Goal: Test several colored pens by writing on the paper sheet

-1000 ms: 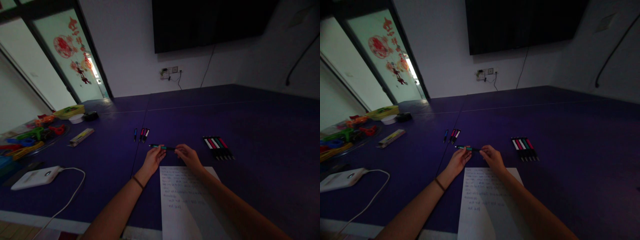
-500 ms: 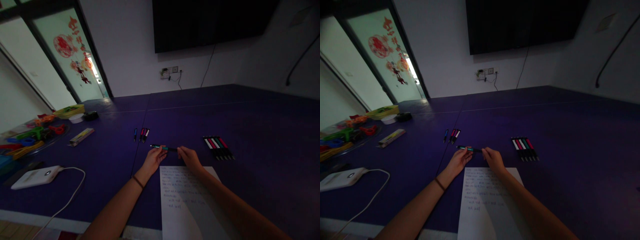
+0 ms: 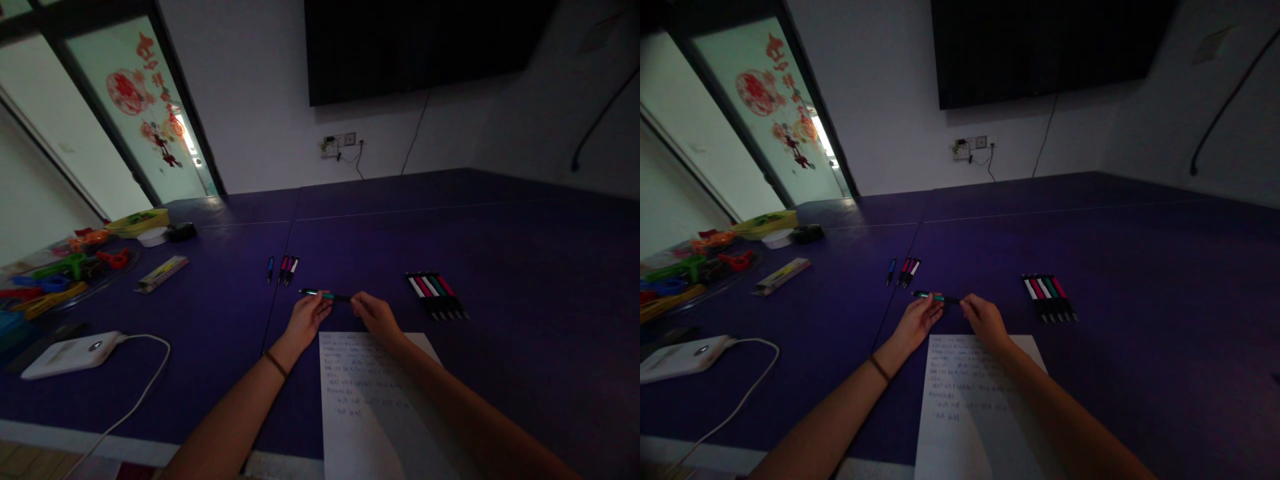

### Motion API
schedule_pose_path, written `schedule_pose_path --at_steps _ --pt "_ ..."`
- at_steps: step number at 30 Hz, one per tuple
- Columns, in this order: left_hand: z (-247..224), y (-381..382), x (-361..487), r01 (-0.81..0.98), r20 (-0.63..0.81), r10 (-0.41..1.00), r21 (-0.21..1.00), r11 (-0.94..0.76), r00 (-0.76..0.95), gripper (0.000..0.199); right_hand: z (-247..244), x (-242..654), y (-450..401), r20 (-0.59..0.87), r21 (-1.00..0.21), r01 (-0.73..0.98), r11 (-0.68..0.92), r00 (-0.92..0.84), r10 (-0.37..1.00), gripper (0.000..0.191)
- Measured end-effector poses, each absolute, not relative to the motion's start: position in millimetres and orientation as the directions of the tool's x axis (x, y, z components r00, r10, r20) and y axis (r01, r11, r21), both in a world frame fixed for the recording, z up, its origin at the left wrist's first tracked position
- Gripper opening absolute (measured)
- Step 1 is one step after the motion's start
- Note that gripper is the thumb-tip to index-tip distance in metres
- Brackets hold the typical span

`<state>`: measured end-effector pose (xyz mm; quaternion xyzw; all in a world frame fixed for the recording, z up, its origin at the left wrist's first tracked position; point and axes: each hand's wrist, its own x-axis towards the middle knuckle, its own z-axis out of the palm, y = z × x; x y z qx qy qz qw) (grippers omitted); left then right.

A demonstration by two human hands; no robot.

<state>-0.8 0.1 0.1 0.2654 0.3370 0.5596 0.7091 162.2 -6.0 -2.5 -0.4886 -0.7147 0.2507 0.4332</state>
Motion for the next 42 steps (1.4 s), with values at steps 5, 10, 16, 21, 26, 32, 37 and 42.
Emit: schedule_pose_path --at_steps 5,10,16,21,26,32,37,42 --pt "-0.2 0.4 -0.6 -0.609 -0.172 0.971 0.757 0.238 0.165 0.015 1.6 164.1 -6.7 0.282 -0.862 0.401 0.31 -0.13 0.951 0.034" --pt "2.5 -1.0 0.0 -0.596 -0.16 0.97 0.766 0.24 0.185 0.015 4.4 163.8 -5.3 0.2 -0.933 0.271 0.236 -0.154 0.968 0.037" --pt "2.2 -1.0 0.4 -0.618 -0.15 0.975 0.755 0.22 0.165 0.017 -1.0 160.3 -4.5 0.292 -0.902 0.301 0.311 -0.106 0.951 0.028" --pt "-0.2 0.8 0.4 -0.622 -0.149 0.98 0.757 0.2 0.134 0.018 -7.7 161.3 -1.8 0.32 -0.874 0.358 0.329 -0.087 0.943 0.022" --pt "1.3 -0.2 1.3 -0.631 -0.141 0.985 0.757 0.17 0.098 0.017 -5.0 161.1 -4.0 0.333 -0.819 0.445 0.361 -0.144 0.932 0.025" --pt "4.0 -2.2 2.7 -0.627 -0.111 0.989 0.764 0.15 0.102 0.016 4.7 159.6 -8.2 0.246 -0.874 0.395 0.284 -0.144 0.958 0.031" --pt "6.6 -3.9 3.0 -0.615 -0.056 0.991 0.78 0.118 0.121 0.016 14.3 160.7 -9.7 0.128 -0.962 0.218 0.165 -0.171 0.977 0.035" --pt "8.1 -4.8 3.6 -0.587 -0.06 0.99 0.8 0.126 0.131 0.018 18.6 161.7 -13.7 0.018 -0.994 0.1 0.044 -0.25 0.968 0.034"
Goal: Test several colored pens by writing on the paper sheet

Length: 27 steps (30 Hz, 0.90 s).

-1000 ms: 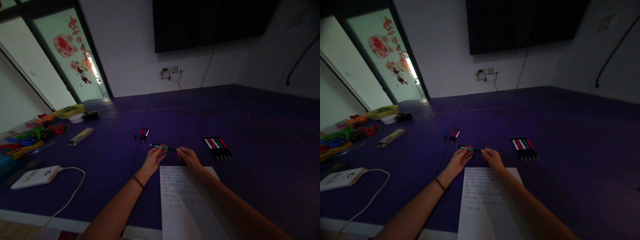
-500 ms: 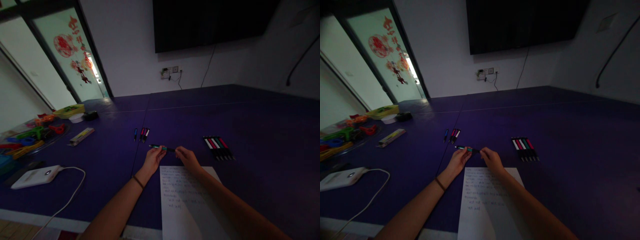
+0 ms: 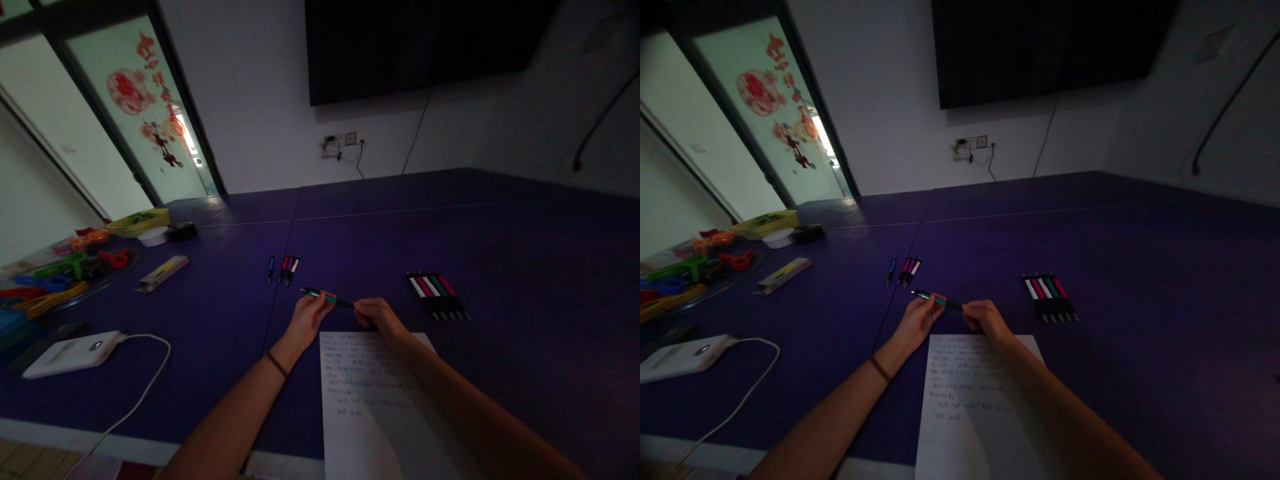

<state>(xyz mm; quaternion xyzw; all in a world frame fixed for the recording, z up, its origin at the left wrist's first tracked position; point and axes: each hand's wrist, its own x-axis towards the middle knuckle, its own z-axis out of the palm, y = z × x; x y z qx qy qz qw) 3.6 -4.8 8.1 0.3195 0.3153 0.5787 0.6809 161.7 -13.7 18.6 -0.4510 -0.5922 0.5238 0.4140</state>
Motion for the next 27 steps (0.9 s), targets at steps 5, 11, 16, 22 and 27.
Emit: schedule_pose_path --at_steps 5,11,16,22,27 --pt "4.8 -4.0 4.3 -0.496 -0.067 0.98 0.854 0.154 0.189 0.025 15.9 158.5 -17.7 0.048 -0.993 0.077 0.087 -0.41 0.911 0.036" --pt "0.6 -8.1 6.8 -0.244 0.011 0.97 0.968 0.05 0.244 0.028 8.3 153.0 -15.4 0.009 -0.999 0.045 0.028 -0.387 0.922 0.026" --pt "-2.9 -15.2 12.1 -0.075 0.147 0.975 0.988 -0.137 0.164 0.023 8.0 150.9 -17.0 -0.1 -0.986 -0.087 -0.145 -0.396 0.913 0.03" --pt "5.1 -25.0 17.9 0.058 0.355 0.935 0.934 -0.353 -0.012 0.028 14.5 156.2 -10.6 -0.1 -0.885 -0.404 -0.231 -0.318 0.943 0.019" --pt "72.4 -70.6 19.5 0.089 0.781 0.619 0.613 -0.785 0.078 0.018 10.6 160.9 -1.5 -0.106 -0.89 -0.424 -0.166 -0.161 0.981 0.022"
